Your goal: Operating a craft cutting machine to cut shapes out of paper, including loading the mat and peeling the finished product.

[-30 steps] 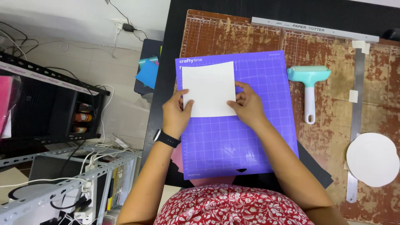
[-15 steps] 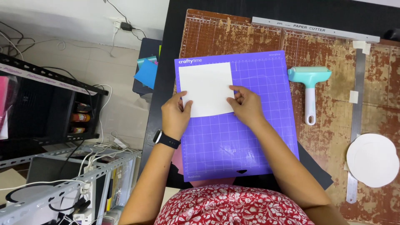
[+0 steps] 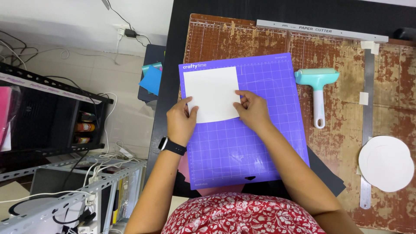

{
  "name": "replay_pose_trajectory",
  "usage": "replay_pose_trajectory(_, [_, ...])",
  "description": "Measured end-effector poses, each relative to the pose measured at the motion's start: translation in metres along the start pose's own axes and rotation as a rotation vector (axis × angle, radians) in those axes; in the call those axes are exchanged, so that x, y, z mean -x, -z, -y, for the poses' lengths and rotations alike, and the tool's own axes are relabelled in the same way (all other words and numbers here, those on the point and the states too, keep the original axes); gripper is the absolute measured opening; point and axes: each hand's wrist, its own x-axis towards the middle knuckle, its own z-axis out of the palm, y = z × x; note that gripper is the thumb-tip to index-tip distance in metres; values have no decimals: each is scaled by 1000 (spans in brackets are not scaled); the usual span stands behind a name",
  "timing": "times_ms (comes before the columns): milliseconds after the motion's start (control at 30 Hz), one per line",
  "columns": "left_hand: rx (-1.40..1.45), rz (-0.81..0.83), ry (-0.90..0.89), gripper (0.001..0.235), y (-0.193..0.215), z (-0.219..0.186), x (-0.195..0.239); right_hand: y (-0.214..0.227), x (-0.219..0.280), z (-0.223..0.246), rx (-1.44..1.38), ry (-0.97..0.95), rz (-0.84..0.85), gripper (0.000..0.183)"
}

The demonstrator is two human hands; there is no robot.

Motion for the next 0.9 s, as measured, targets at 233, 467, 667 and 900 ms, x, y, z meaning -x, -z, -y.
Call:
replay_pose_trajectory(233, [-40,-3,-21,32,-2,1,0,0,-4,0,23,17,8,37])
replay_pose_trajectory(467, [-272,11,-18,37,7,-13,9,36,6,45,578,140,17,37])
replay_pose_trajectory(667, [-180,-111,45,49,55,-23,75,140,37,-8,883,276,-556,58])
replay_pose_trajectory(900, [401,-18,541,20,5,33,177,176,48,23,884,-72,-299,67])
